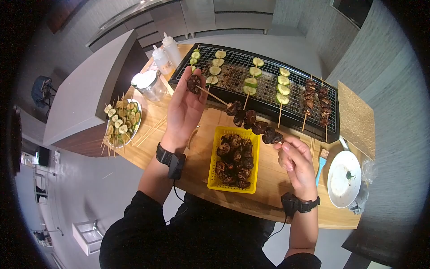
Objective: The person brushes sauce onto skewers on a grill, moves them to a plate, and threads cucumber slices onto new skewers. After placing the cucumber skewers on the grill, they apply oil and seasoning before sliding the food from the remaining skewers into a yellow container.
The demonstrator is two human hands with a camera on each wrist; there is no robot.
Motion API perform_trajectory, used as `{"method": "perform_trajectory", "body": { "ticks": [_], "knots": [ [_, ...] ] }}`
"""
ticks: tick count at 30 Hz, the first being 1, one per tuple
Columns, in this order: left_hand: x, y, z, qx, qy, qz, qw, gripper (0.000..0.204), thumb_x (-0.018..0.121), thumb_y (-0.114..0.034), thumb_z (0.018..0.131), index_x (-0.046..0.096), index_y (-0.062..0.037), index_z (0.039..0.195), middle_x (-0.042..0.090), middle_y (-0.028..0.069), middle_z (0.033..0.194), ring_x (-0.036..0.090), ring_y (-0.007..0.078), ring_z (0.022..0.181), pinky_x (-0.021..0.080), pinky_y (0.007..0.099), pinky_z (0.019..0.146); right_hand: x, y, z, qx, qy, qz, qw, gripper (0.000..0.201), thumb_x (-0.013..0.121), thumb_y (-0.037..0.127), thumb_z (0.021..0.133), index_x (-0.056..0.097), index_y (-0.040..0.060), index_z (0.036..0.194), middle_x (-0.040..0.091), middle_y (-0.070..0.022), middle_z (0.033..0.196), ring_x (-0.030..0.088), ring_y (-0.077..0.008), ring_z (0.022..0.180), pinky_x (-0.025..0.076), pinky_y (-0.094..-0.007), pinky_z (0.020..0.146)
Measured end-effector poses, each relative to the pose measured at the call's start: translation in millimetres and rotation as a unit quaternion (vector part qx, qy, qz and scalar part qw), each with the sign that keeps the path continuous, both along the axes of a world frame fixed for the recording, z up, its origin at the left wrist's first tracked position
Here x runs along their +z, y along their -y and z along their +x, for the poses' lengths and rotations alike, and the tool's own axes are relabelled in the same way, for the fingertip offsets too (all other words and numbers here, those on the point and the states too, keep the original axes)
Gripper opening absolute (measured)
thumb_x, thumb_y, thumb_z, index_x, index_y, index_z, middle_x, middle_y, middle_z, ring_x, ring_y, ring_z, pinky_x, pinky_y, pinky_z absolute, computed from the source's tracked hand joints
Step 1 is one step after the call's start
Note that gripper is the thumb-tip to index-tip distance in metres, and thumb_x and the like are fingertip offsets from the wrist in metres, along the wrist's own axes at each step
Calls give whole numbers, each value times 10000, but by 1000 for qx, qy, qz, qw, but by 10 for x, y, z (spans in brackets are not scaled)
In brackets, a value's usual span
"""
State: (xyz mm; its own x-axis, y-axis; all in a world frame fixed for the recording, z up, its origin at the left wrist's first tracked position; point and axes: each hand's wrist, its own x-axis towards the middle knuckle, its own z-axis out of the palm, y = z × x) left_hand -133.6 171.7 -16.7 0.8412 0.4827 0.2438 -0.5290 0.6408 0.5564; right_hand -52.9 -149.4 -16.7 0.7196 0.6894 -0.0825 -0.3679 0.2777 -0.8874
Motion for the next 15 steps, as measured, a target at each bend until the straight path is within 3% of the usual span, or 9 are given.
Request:
{"method": "perform_trajectory", "body": {
  "ticks": [5, 15],
  "knots": [
    [-17, -7, 6, 9, -5, 3, 1000, 481, 530, -251, 1107, 425, -113, 1556, 579, 41, 1426, 545, 180, 1323, 441, 339, 1100, 1, -8, -5, -4, -1, -2, 1000, 206, 602, 141, 1047, 648, -59, 1061, 468, 29, 629, 343, -35, 526, 273, -218, 519],
    [8, 18, 23, 40, -10, 26, 999, 415, 588, -114, 1058, 517, -75, 1465, 642, 95, 1377, 605, 175, 1224, 459, 328, 1069, 9, -26, -16, -21, -9, -7, 1000, 207, 598, 140, 1047, 657, -57, 1062, 460, 37, 613, 343, -33, 521, 268, -216, 516]
  ]
}}
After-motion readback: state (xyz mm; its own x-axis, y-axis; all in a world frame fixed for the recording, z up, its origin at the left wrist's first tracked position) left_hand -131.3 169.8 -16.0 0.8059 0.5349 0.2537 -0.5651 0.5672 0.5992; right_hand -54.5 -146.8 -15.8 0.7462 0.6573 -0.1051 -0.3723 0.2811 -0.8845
